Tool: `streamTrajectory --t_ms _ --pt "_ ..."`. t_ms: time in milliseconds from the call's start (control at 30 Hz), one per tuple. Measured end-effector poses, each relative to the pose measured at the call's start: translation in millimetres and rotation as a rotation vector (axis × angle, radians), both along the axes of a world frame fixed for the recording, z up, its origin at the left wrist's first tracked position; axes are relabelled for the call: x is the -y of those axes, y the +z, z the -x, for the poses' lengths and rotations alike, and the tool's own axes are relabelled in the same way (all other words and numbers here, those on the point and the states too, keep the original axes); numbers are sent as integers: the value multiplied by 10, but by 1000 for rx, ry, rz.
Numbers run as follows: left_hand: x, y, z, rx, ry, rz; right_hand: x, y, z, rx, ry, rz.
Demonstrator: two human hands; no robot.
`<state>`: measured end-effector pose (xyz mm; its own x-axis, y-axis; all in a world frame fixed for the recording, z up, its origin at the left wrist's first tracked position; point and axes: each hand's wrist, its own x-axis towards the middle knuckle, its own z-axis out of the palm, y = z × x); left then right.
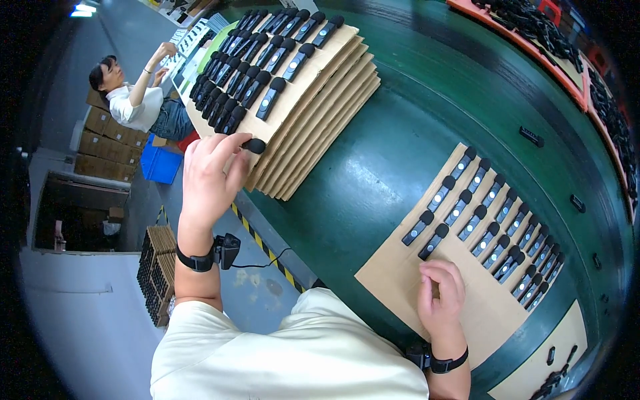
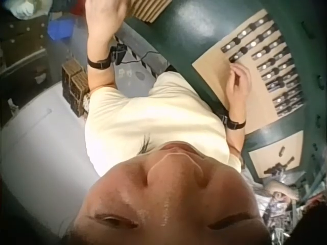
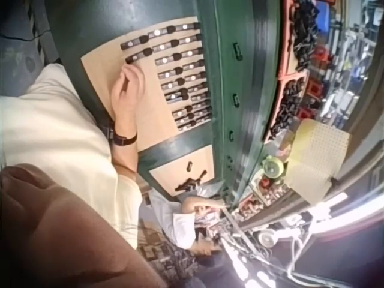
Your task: Assembling and organizing small black electronic components onto a designated workspace.
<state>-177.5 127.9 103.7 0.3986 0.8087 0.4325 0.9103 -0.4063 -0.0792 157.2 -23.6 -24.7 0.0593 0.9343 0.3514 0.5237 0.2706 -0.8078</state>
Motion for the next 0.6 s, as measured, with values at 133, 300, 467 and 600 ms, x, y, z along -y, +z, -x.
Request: streamTrajectory --t_ms 133,300,467,600 --pt "33 -5 -106 -24 84 30 0 -8 3 -15 0 6" --pt "21 -58 -129 -94 123 -14 22 -7 -7 -11 3 7" --pt "125 -62 -116 -41 28 -93 13 -14 -21 -17 28 16" --pt "203 -75 -75 -19 33 -83 5 -20 -20 -32 29 10"
